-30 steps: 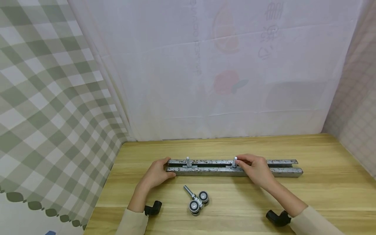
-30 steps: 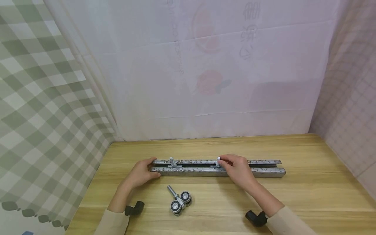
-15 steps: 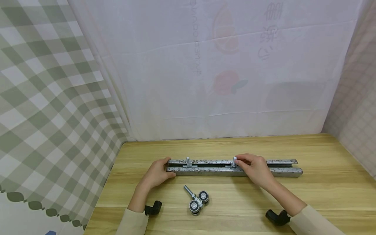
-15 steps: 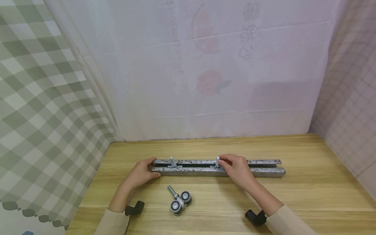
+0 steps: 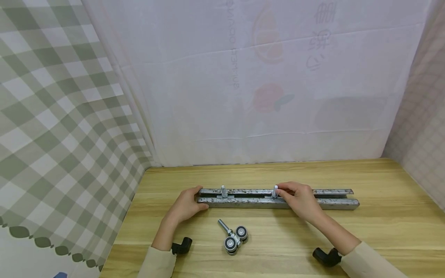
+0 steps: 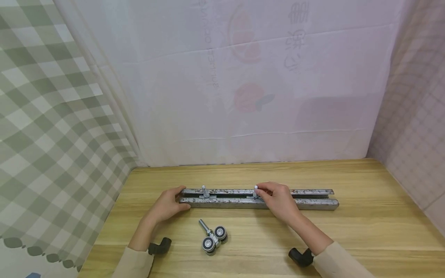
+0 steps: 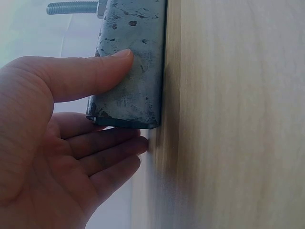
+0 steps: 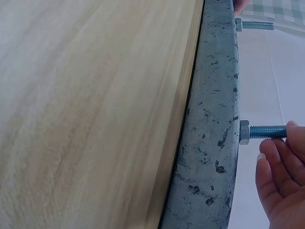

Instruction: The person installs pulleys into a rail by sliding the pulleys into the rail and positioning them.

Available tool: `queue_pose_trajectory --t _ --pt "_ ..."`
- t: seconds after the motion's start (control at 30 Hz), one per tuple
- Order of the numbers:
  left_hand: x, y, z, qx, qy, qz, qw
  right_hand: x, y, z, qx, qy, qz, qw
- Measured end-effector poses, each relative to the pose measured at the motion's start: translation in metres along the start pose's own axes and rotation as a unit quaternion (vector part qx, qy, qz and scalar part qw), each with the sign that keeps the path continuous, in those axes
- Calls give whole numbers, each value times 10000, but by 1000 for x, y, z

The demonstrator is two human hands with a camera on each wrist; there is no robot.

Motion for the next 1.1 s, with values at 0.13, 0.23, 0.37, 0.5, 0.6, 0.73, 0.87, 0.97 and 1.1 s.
queue_pose_trajectory --t 0.13,0.23,0.37,0.5,0.6,0.73,0.87,0.97,1.1 --pt "0 0 0 6 7 -42 10000 1 1 0 28 -57 25 10000" --pt "0 0 0 -5 10 -55 10000 3 0 -1 -26 -216 92 9997" --pt "0 0 -1 -27 19 -83 10000 9 -2 -4 -337 -759 272 9962" --pt "0 0 -1 -26 13 -94 10000 18 -2 -6 -722 -1504 479 9848" --pt "0 0 -1 -24 -4 -73 10000 26 0 -7 -911 -2087 473 9726" --pt "-1 -1 -1 -31 15 -46 10000 35 6 -7 -1035 -2843 169 9530" --pt "-1 -2 0 -17 24 -45 10000 44 14 -4 -968 -3218 -11 9418" --pt "-1 -2 0 -2 2 -54 10000 51 20 -2 -891 -3304 26 9396" --pt "-1 -2 -1 5 13 -49 10000 59 29 1 -714 -3337 88 9399"
Point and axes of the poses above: each hand's wrist, its own z-axis away from the middle knuckle, its own y-axis out of the palm, x = y × z, the point moved 2 cm from there along -z, towards the middle knuckle, and after that the axes turned 13 degrees about -x, right-handed, at the moved point
